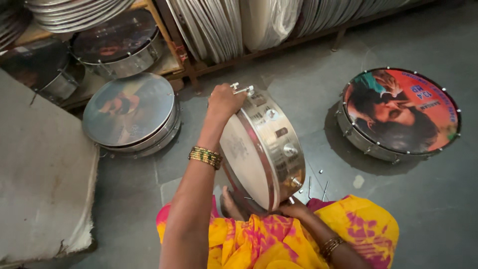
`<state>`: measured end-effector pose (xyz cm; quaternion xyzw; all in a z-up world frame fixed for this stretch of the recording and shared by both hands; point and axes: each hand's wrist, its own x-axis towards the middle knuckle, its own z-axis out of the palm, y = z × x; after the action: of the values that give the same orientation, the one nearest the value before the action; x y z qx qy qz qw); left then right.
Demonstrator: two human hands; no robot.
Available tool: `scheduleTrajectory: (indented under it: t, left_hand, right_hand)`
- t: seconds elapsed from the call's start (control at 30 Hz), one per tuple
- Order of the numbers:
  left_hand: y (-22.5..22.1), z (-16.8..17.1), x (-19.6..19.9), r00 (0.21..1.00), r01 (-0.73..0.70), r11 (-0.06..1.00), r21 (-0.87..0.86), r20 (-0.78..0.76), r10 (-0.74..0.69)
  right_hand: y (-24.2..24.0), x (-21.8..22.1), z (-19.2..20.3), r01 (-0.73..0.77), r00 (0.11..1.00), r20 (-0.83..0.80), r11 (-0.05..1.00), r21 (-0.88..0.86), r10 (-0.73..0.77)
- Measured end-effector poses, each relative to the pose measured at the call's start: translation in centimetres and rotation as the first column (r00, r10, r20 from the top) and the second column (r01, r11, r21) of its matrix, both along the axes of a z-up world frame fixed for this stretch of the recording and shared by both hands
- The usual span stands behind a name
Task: The person uses a wrench to tighten the lugs around the shell of a snare drum, then fits a hoop onto the drum and tightens the tension rods.
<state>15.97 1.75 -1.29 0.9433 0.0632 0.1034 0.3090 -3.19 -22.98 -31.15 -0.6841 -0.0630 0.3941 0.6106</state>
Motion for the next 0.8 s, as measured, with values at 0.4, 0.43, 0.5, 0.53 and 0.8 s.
scheduleTrajectory:
  t: [0.4, 0.43, 0.5, 0.53, 0.8]
  left_hand:
    - [1.2, 2.1, -6.1, 0.865, 0.195, 0.979, -0.054, 0.480, -0.146]
    - [0.6, 1.8, -6.4, 0.866, 0.193, 0.978, -0.084, 0.484, -0.129]
    - [-0.8, 1.3, -7.5, 0.867, 0.188, 0.971, -0.147, 0.489, -0.094]
    - [-1.4, 1.1, -8.4, 0.840, 0.206, 0.968, -0.142, 0.533, -0.101]
    - [-2.5, 0.6, -14.0, 0.817, 0.233, 0.951, -0.201, 0.572, -0.079]
  right_hand:
    - [-1.0, 2.1, -0.4, 0.412, 0.907, 0.242, 0.847, -0.335, -0.345]
    - [-1.0, 1.8, 0.9, 0.462, 0.886, 0.213, 0.826, -0.323, -0.412]
    - [-1.2, 1.8, 2.7, 0.557, 0.830, 0.198, 0.791, -0.255, -0.521]
    - [-1.0, 1.8, 3.1, 0.600, 0.799, 0.208, 0.776, -0.195, -0.565]
    - [-2.2, 1.9, 3.4, 0.572, 0.787, 0.279, 0.820, 0.002, -0.550]
